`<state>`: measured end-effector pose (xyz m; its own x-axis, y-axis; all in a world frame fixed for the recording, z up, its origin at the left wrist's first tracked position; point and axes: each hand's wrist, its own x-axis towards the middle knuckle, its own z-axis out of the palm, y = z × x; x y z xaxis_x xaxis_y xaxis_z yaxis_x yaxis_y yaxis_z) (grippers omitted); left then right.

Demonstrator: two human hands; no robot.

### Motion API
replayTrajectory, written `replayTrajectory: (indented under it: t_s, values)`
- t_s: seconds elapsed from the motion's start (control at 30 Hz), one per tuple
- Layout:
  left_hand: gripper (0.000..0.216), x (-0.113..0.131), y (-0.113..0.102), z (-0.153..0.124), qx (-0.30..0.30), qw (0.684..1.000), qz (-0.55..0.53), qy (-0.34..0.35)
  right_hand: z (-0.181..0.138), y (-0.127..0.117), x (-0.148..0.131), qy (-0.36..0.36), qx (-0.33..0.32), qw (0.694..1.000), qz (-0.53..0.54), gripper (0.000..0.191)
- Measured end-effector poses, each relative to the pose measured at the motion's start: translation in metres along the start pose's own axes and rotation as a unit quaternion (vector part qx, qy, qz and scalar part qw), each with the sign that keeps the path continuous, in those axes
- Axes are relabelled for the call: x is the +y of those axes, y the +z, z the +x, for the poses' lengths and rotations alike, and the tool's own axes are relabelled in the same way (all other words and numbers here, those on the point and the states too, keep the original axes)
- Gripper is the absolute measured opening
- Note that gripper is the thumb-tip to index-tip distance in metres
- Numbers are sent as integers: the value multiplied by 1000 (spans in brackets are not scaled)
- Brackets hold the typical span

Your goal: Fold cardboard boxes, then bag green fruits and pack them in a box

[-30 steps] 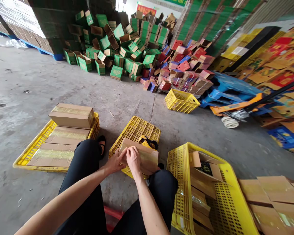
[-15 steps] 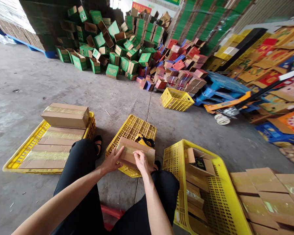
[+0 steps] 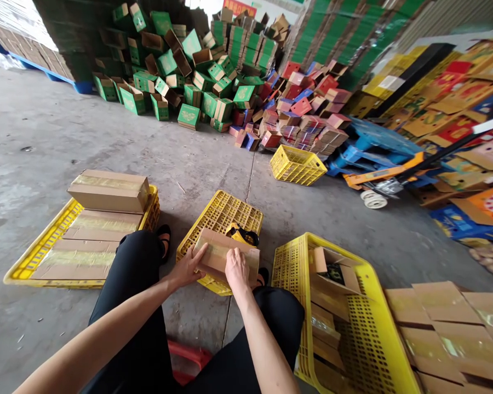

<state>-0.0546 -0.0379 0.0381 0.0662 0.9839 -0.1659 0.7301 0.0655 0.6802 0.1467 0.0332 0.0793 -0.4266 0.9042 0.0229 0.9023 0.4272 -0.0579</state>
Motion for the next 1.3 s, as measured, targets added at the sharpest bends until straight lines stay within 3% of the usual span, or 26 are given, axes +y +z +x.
replayTrajectory:
  t_s: [0.13, 0.3, 0.53, 0.67, 0.8, 0.97, 1.07, 1.17, 1.3]
  values:
    - [102, -1, 1, -1, 6, 1000, -8, 6, 1, -1, -17, -9, -24, 999, -42, 49]
    - [100, 0, -2, 0, 1, 1000, -12, 4, 19, -8, -24, 26, -38, 999, -18, 46]
    - [103, -3, 1, 1, 8, 1000, -13, 20, 21, -23, 26, 90, -12, 996, 25, 22]
    - [102, -8, 7, -1, 24, 999, 2, 28, -3, -17, 46, 101, -7, 994, 28, 32]
    - [98, -9, 10, -4, 84, 989, 87, 83, -21, 1, 52, 94, 17, 995, 20, 47]
    - [97, 15, 27, -2, 48, 967, 153, 200, -29, 16, 55, 63, 36, 997, 16, 50]
    - [96, 42, 48, 7, 41, 967, 148, 203, -32, 18, 59, 55, 37, 998, 16, 52]
    - [94, 62, 61, 18, 55, 974, 142, 165, -33, 19, 62, 54, 33, 998, 15, 52]
    - [88, 55, 51, 24, 44, 970, 157, 181, -30, 19, 62, 67, 25, 997, 24, 52]
